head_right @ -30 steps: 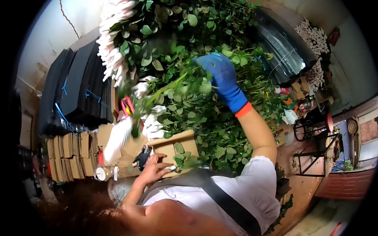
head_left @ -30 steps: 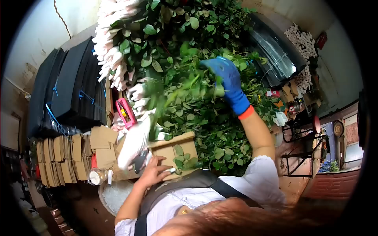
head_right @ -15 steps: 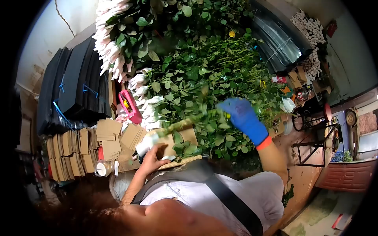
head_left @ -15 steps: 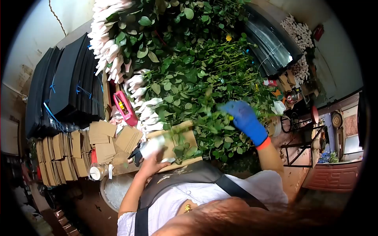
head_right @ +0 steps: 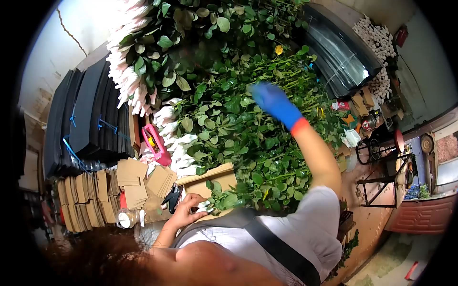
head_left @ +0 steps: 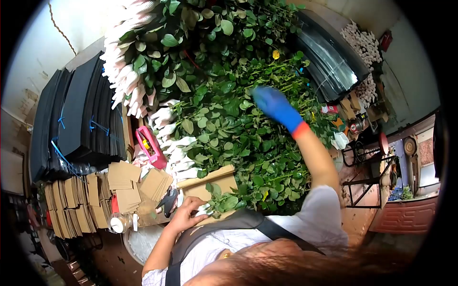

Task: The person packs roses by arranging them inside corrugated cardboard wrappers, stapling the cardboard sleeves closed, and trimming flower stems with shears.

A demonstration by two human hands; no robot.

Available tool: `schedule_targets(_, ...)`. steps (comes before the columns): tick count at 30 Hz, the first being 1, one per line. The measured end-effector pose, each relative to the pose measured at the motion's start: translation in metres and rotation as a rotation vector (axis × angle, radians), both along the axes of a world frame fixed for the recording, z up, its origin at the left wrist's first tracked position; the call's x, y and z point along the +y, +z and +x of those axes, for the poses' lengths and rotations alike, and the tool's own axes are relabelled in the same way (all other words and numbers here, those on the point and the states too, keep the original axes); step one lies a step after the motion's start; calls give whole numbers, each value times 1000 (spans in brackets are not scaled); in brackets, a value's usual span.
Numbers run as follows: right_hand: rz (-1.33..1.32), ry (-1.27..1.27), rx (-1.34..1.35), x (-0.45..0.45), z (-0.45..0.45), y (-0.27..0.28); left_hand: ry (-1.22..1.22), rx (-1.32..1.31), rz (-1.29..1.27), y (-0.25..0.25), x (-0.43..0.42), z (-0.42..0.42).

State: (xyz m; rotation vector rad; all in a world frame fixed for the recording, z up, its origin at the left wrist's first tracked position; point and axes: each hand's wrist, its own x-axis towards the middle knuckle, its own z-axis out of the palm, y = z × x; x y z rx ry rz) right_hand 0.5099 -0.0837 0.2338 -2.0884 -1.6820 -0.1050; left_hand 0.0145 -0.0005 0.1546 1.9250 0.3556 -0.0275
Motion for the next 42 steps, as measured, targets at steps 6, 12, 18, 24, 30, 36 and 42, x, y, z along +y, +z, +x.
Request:
schedule_targets(6,-339,-499,-531,113,99,-52,112,-97,189,-12,-6,5)
schedule_targets(12,-237,-30,-291,53,96,13,169,-138,256,-24,-8,4)
schedule_targets(18,342,-103,-420,-52,45,106,151,-169,276,-17,-5,9)
schedule_targets(24,425,-107,-439,-99,8,86,127,-172,233,-21,-6,8)
schedule_targets(30,-42,-160,-272,-170,-47,2,263,157,42,-15,-8,5)
schedule_targets(36,-370,-147,21,-226,-93,-78,386,-126,-220,-42,-11,4)
schedule_targets(42,-617,-76,763,-188,-97,12,322,-181,115,-29,-12,9)
